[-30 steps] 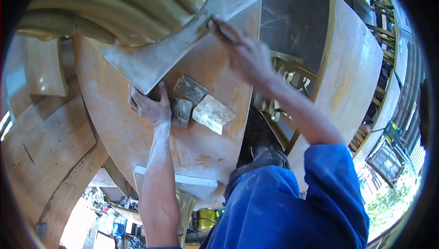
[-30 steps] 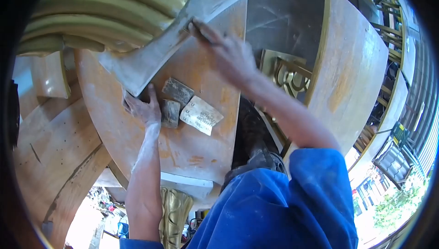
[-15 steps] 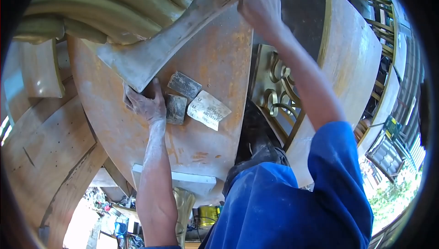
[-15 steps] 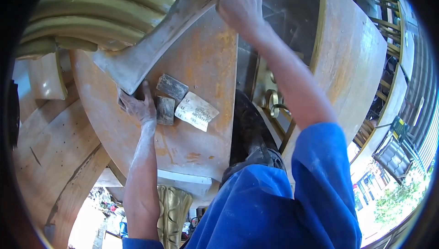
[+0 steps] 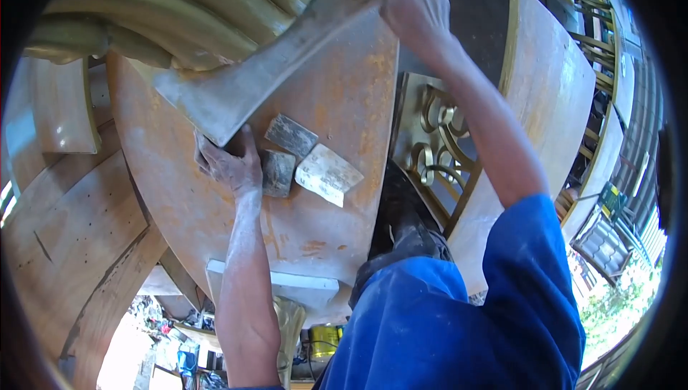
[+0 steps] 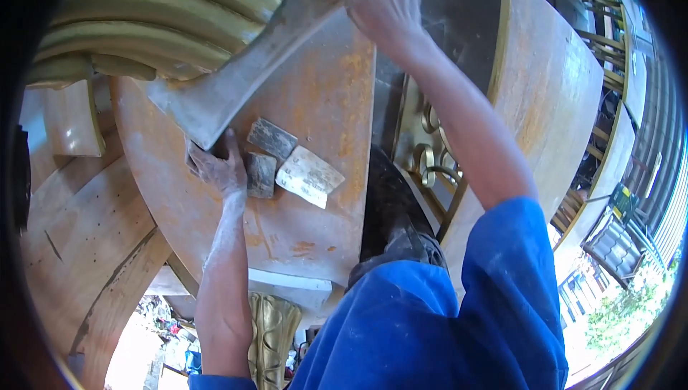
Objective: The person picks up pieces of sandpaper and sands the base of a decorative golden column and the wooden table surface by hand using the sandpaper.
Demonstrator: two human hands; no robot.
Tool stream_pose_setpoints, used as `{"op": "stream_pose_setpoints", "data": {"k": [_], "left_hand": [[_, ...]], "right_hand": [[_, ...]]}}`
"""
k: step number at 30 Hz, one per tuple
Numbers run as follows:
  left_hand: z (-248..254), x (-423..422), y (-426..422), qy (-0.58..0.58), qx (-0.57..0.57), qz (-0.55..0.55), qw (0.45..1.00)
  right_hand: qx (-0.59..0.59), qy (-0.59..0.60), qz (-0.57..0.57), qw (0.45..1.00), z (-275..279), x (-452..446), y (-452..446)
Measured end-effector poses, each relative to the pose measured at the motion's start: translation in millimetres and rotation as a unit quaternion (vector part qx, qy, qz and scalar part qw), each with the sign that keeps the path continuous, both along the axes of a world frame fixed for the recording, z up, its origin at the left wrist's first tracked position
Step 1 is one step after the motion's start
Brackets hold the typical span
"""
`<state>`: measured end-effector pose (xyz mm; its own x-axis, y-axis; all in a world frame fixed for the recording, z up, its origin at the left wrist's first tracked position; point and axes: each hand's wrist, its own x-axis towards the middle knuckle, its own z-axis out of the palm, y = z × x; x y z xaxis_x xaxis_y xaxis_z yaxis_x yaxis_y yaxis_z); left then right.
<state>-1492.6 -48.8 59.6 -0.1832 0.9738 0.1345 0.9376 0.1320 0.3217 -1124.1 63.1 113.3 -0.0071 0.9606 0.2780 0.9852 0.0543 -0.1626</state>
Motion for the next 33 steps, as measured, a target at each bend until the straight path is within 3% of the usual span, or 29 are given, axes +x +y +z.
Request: {"op": "stream_pose_setpoints", "data": {"k": [6,12,16,19,22,24,28,33], "left_hand": [[-6,5,23,-0.008,0.043,0.007,0.999],[-2,2,6,-0.002,0.030,-0.003,1.000],[-8,5,24,-0.013,0.040,0.015,0.999],[-2,3,5,-0.014,0.012,0.016,1.000],[1,-2,3,-0.001,0.013,-0.004,1.000],[-4,1,17,-0.001,0.028,0.004,1.000],[-2,2,8,-0.010,0.014,0.010,1.000],[0,4,10,0.000,0.024,0.000,1.000]], "right_hand": [[-0.007,-0.023,-0.004,1.000,-2,-11,58],[0.011,-0.014,-0.029,0.999,-6,-17,29],[-0.006,-0.030,-0.002,1.000,-4,-8,71],[-0.065,-0.035,0.012,0.997,-14,-3,52],[-0.025,-0.001,0.014,1.000,2,-23,0],[0.002,0.005,0.029,1.000,7,-25,22],[-0.147,-0.037,-0.015,0.988,19,-9,74],[0.005,0.009,0.063,0.998,25,-36,-6]]}}
